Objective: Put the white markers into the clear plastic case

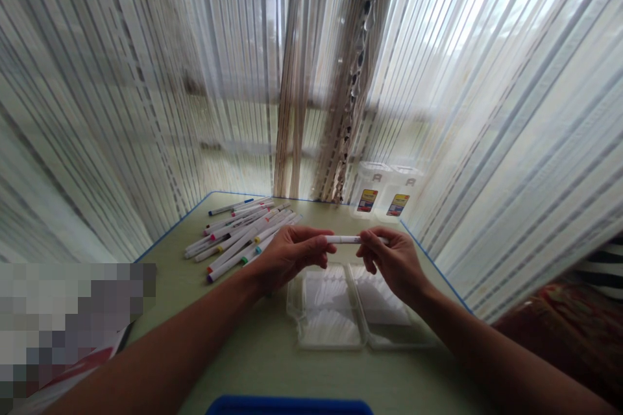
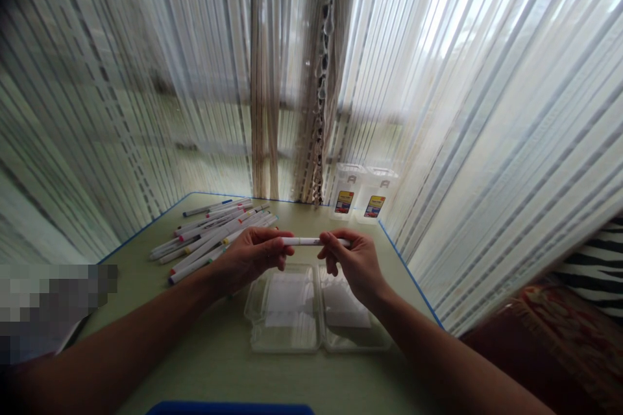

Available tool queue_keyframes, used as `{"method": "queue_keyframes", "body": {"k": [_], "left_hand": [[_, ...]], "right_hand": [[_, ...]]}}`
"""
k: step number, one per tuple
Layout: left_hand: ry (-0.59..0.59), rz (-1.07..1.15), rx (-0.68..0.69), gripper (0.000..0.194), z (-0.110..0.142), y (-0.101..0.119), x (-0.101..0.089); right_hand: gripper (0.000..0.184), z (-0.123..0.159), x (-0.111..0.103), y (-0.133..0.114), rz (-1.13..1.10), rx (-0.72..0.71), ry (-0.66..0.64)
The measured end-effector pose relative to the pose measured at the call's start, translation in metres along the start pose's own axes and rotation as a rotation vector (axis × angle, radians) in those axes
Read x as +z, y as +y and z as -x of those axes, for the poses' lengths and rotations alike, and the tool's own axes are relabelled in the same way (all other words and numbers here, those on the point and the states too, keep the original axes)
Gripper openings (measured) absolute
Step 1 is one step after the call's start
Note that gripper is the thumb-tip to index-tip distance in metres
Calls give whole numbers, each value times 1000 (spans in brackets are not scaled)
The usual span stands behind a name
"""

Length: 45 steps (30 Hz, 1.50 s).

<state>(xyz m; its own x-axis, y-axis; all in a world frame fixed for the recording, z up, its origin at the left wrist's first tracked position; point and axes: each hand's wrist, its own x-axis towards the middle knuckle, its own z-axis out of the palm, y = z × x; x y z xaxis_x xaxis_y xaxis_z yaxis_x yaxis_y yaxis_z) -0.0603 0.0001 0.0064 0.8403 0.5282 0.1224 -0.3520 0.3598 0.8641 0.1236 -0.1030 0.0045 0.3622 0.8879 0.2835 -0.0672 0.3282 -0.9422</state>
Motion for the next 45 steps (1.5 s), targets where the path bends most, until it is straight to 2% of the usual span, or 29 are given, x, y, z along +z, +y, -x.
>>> {"method": "queue_keyframes", "body": {"k": [7, 14, 29, 37, 45], "left_hand": [[36, 19, -34, 29, -1, 2, 2], [20, -9, -77, 29, -1, 1, 0], [1, -3, -11, 30, 1, 1, 0], [66, 6, -36, 25, -1, 4, 2], [166, -32, 7, 24, -4, 1, 3]], "right_hand": [[21, 1, -1, 1, 53, -48, -4], [20, 2, -1, 1, 84, -60, -18], [26, -1, -1, 0, 28, 4, -8], [28, 0, -1, 0, 96, -13, 0], [32, 1, 1, 0, 161, -35, 15]]}}
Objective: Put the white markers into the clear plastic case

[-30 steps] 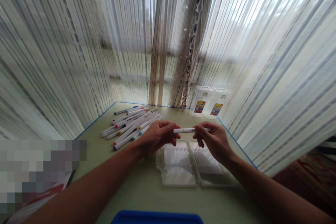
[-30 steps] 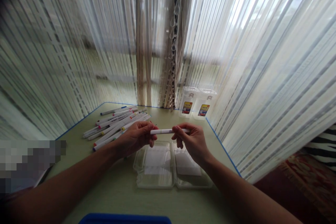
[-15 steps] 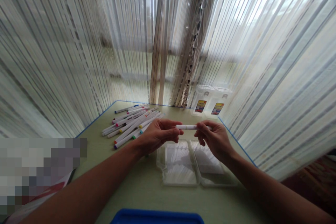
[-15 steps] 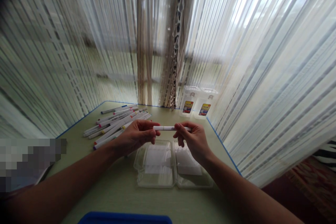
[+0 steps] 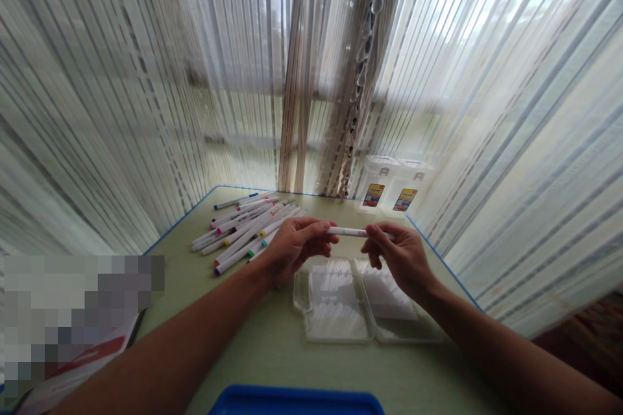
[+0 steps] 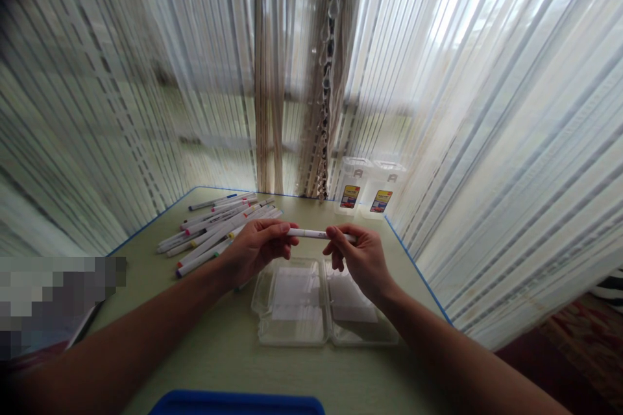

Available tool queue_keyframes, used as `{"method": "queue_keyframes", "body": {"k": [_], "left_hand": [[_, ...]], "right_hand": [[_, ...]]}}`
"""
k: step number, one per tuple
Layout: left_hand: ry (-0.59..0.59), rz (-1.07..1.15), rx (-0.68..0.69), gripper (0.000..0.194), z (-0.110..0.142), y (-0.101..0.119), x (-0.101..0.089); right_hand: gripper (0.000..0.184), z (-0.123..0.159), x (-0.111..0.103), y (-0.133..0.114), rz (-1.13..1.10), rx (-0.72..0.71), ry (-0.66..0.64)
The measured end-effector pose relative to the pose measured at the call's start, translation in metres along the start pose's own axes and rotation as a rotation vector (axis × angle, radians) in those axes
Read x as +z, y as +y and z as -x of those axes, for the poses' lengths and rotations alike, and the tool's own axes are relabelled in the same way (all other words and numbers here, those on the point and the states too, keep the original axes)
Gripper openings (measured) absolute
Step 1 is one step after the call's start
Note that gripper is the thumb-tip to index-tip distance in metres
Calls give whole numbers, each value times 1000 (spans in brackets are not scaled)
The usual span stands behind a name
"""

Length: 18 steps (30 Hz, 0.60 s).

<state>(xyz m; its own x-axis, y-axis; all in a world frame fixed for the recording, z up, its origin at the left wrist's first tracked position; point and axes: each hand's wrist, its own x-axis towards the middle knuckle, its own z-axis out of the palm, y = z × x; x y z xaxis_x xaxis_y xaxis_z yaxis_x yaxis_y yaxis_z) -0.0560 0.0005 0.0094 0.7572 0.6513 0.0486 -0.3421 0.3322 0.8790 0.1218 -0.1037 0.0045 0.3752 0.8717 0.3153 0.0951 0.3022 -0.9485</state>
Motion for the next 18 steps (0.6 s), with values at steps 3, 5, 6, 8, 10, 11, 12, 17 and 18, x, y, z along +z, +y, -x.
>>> {"method": "queue_keyframes", "body": {"k": [3, 5, 6, 8, 10, 11, 12, 17, 18], "left_hand": [[44, -19, 38, 23, -1, 1, -2], [55, -32, 58, 23, 0, 2, -2], [58, -38, 63, 24, 0, 3, -2], [60, -51, 68, 25, 1, 4, -1], [57, -71, 68, 26, 1, 3, -1], [54, -81, 66, 26, 1, 3, -1], [53, -90, 63, 26, 0, 3, -1], [20, -95, 58, 26, 0, 3, -3], [-2, -86, 53, 26, 0, 3, -4]], "right_hand": [[30, 1, 2, 0, -9, -8, -42], [30, 1, 2, -2, 2, -16, -61], [30, 2, 3, -3, 11, -22, -65], [30, 2, 3, -5, 28, -35, -61], [29, 2, 2, -6, 47, -51, -51], [28, 2, 2, -7, 59, -59, -43], [28, 2, 2, -7, 77, -61, -42], [28, -1, 0, -7, 90, -52, -28], [28, -2, -1, -6, 70, -45, -25]]}}
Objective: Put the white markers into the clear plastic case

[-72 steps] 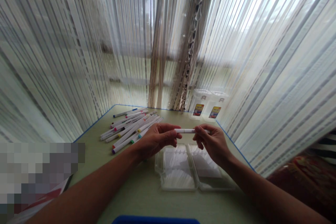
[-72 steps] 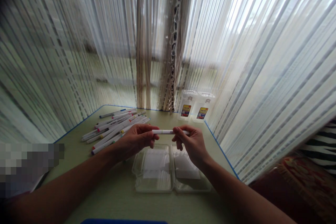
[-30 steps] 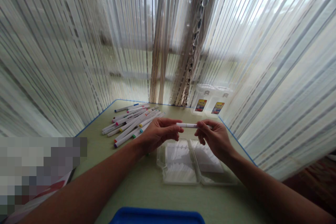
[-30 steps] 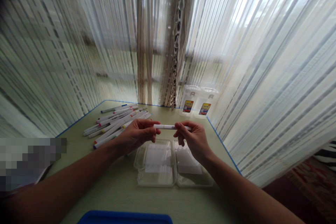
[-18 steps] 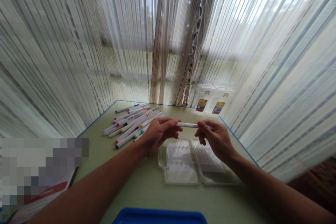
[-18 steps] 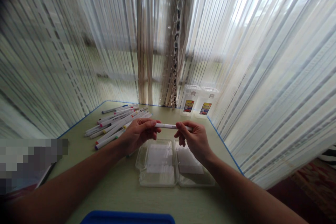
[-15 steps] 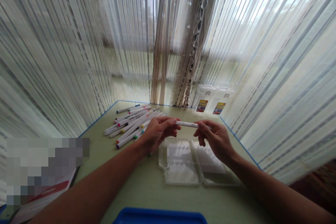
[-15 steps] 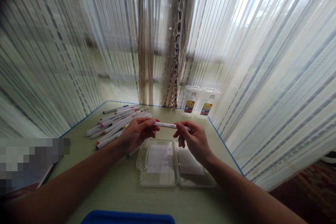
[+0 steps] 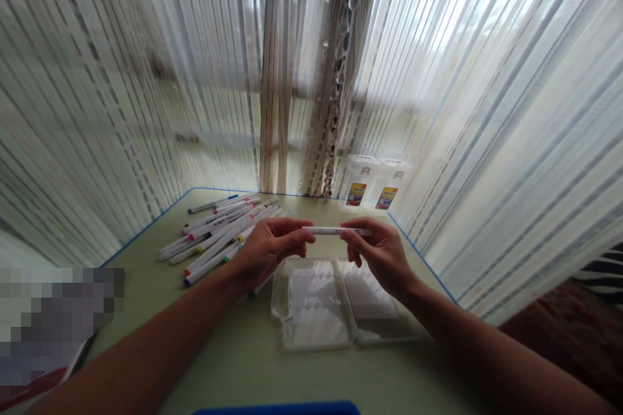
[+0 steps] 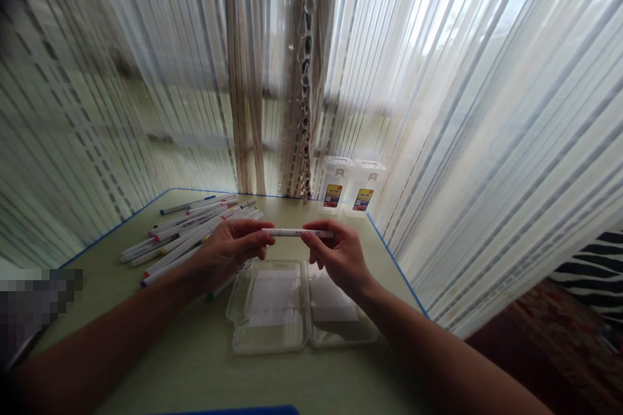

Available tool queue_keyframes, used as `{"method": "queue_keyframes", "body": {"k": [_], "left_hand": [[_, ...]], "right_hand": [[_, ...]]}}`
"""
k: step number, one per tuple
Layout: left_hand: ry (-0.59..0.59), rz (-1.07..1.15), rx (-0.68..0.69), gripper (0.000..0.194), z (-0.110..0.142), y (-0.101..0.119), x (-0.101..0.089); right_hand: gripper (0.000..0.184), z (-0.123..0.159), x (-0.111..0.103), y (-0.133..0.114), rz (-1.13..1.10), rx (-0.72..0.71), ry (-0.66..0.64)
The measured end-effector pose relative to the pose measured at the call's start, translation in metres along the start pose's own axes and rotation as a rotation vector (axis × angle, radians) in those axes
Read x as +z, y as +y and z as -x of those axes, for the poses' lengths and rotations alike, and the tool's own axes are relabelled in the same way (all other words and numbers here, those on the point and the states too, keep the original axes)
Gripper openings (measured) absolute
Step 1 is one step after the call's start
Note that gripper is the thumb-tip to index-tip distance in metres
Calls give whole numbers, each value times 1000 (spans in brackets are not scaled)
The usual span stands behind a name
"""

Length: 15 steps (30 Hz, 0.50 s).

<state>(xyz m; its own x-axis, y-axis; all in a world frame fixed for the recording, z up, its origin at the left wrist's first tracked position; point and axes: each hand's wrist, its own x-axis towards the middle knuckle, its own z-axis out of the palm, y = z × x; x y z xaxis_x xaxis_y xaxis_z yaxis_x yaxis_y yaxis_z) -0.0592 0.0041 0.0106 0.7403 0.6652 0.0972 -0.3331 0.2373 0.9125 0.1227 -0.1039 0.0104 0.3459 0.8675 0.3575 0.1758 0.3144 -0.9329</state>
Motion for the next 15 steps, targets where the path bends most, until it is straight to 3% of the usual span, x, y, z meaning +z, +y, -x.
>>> {"method": "queue_keyframes", "body": {"k": [7, 15], "left_hand": [[-125, 68, -5, 27, 4, 2, 1], [-172, 104, 13, 27, 6, 3, 4]], "right_hand": [[24, -2, -1, 6, -298, 140, -49], [24, 0, 0, 4, -321, 214, -119]]}}
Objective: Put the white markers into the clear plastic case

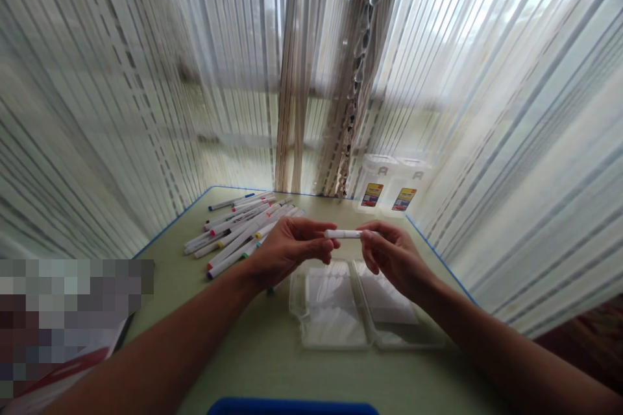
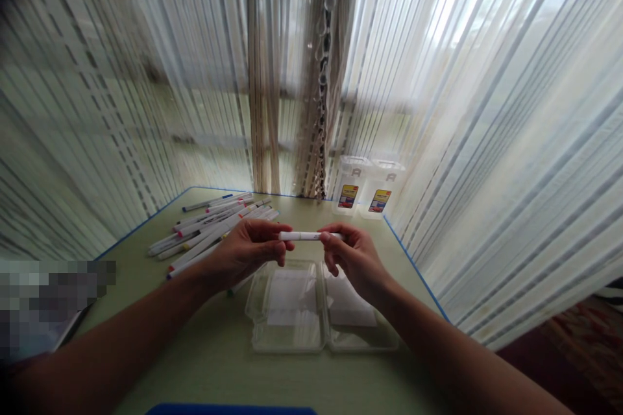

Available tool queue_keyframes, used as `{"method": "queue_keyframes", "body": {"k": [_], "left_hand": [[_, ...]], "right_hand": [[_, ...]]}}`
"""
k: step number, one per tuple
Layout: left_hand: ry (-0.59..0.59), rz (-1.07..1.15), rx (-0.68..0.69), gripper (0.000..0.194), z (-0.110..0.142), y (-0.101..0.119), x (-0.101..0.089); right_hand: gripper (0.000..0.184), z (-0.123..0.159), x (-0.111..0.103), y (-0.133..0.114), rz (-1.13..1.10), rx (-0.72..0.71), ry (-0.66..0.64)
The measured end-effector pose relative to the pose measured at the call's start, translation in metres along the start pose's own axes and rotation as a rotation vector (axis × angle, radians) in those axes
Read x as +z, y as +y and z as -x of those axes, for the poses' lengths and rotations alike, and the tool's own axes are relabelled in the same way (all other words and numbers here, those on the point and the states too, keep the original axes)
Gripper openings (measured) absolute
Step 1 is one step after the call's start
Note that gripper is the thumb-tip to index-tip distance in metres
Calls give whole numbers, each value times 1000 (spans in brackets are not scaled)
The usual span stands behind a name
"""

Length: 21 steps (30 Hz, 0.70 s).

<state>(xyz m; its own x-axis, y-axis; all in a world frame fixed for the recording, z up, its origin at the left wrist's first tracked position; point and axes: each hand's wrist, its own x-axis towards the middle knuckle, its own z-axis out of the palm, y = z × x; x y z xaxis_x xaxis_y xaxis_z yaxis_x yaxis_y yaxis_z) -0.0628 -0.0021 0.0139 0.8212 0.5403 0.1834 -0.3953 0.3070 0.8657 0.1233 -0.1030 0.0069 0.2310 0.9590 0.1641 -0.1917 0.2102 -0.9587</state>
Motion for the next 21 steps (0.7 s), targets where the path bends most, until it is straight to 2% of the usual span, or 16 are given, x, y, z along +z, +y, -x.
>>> {"method": "queue_keyframes", "body": {"k": [14, 21], "left_hand": [[23, 12, -63, 23, -3, 0, -5], [25, 14, -61, 22, -1, 0, -3]], "right_hand": [[14, -1, -6, 5, 132, -120, 2], [16, -1, -5, 4, 127, -111, -12]]}}
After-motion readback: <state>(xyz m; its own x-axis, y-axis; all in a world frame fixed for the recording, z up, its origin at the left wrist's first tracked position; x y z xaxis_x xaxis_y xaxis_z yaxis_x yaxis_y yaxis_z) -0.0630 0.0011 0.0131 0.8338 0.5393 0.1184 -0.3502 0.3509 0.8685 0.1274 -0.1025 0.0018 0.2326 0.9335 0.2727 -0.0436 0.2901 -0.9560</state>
